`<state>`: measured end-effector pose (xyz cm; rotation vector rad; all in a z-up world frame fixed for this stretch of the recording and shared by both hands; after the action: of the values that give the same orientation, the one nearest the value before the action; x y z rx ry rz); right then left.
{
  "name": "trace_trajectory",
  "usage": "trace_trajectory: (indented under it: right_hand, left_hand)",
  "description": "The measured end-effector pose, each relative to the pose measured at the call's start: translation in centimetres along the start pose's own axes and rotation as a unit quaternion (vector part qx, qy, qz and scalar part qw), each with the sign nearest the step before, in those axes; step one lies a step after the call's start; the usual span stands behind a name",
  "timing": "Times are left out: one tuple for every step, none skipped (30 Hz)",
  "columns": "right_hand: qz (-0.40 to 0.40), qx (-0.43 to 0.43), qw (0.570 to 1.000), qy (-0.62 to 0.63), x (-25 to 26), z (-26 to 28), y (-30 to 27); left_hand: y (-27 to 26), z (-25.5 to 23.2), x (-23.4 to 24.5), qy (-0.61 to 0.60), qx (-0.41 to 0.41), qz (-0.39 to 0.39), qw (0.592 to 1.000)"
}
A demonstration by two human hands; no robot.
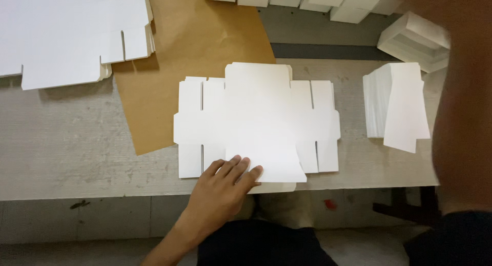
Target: The person folds flat white cardboard pieces into rectangular boxes by hand. They fold the side flaps upward, tuck the tabs into slots to secure the shape, and then place the finished boxes into a stack on the right side of the table.
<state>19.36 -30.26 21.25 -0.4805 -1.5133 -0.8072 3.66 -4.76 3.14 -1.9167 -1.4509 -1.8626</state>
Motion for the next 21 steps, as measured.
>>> trace_trajectory:
  right_hand:
    - [0.013, 0.005, 1.000, 0.012, -0.8, 2.7, 0.7]
    - [0.025, 0.009, 0.999, 0.023, -2.3, 4.7, 1.0]
    - [0.039, 0.013, 0.998, 0.037, -4.3, 6.9, 0.8]
    - [0.053, 0.018, 0.997, 0.051, -6.5, 9.4, 0.2]
    - [0.053, 0.019, 0.997, 0.052, -8.4, 10.2, -1.2]
    - [0.055, 0.060, 0.997, 0.003, -10.3, 11.6, -2.6]
    - [0.056, 0.100, 0.992, -0.048, -12.2, 12.8, -4.1]
    - [0.057, 0.101, 0.992, -0.047, -12.7, 13.4, -4.8]
    - [0.019, 0.056, 0.998, 0.032, -12.7, 13.5, -5.3]
    - [-0.018, 0.010, 0.994, 0.112, -12.6, 13.5, -5.9]
    - [-0.017, 0.009, 0.993, 0.115, -13.1, 13.7, -6.4]
    - [-0.035, -0.005, 0.992, 0.118, -13.2, 13.6, -6.8]
    - [-0.056, -0.020, 0.991, 0.118, -13.3, 13.4, -7.2]
    - [-0.057, -0.021, 0.991, 0.118, -13.9, 13.4, -7.3]
    - [-0.052, -0.034, 0.994, 0.087, -14.6, 13.3, -7.4]
    - [-0.046, -0.046, 0.996, 0.055, -15.3, 13.2, -7.5]
    - [-0.046, -0.046, 0.996, 0.055, -16.4, 13.2, -7.8]
    - [-0.041, -0.059, 0.995, 0.073, -17.5, 13.0, -8.1]
    - [-0.037, -0.070, 0.993, 0.089, -18.7, 12.8, -8.2]
    - [-0.039, -0.067, 0.993, 0.089, -18.9, 12.9, -8.2]
    - [-0.039, -0.079, 0.993, 0.079, -19.1, 12.9, -8.4]
  left_hand:
    - [0.3, -0.2, 0.8, 0.018, -0.010, -0.039, 0.999]
    - [0.8, -0.2, 1.4, 0.018, -0.007, -0.039, 0.999]
    - [1.2, -0.4, 2.5, 0.004, -0.018, -0.070, 0.997]
    - [1.6, -0.7, 3.6, -0.009, -0.029, -0.101, 0.994]
    - [1.7, -0.8, 3.7, -0.008, -0.027, -0.100, 0.995]
    - [1.7, -1.2, 4.3, 0.017, -0.040, -0.130, 0.991]
    - [1.8, -1.6, 4.9, 0.042, -0.052, -0.161, 0.985]
    - [2.1, -1.7, 5.2, 0.042, -0.051, -0.160, 0.985]
    - [2.3, -1.8, 5.6, 0.041, -0.056, -0.170, 0.983]
    - [2.5, -2.0, 6.1, 0.040, -0.060, -0.179, 0.981]
    - [2.5, -2.1, 6.0, 0.039, -0.059, -0.176, 0.982]
    - [2.4, -2.3, 6.0, 0.023, -0.058, -0.181, 0.981]
    - [2.4, -2.3, 6.1, 0.007, -0.060, -0.189, 0.980]
    - [2.3, -2.4, 5.9, 0.007, -0.061, -0.188, 0.980]
    - [2.2, -2.7, 5.4, -0.020, -0.079, -0.163, 0.983]
    - [2.0, -3.1, 4.9, -0.048, -0.096, -0.138, 0.985]
    - [1.3, -2.9, 4.2, -0.048, -0.096, -0.138, 0.985]
    - [0.7, -2.7, 2.8, -0.053, -0.093, -0.093, 0.990]
    - [0.0, -2.3, 1.4, -0.055, -0.091, -0.049, 0.993]
    - [-0.2, -1.8, 1.5, -0.052, -0.091, -0.051, 0.993]
    - [-0.4, -0.6, 0.7, -0.049, -0.047, 0.003, 0.998]
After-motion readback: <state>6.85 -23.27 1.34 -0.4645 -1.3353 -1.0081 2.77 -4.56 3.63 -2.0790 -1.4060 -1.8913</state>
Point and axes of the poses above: each hand's wrist, its own y-axis towards the middle knuckle, its own x-axis out of the back of the hand, z = x × y, the point moved 8 cm from there along y, towards the middle knuckle, and after that the axes turned 8 degrees about -z, right-handed, at the moved point
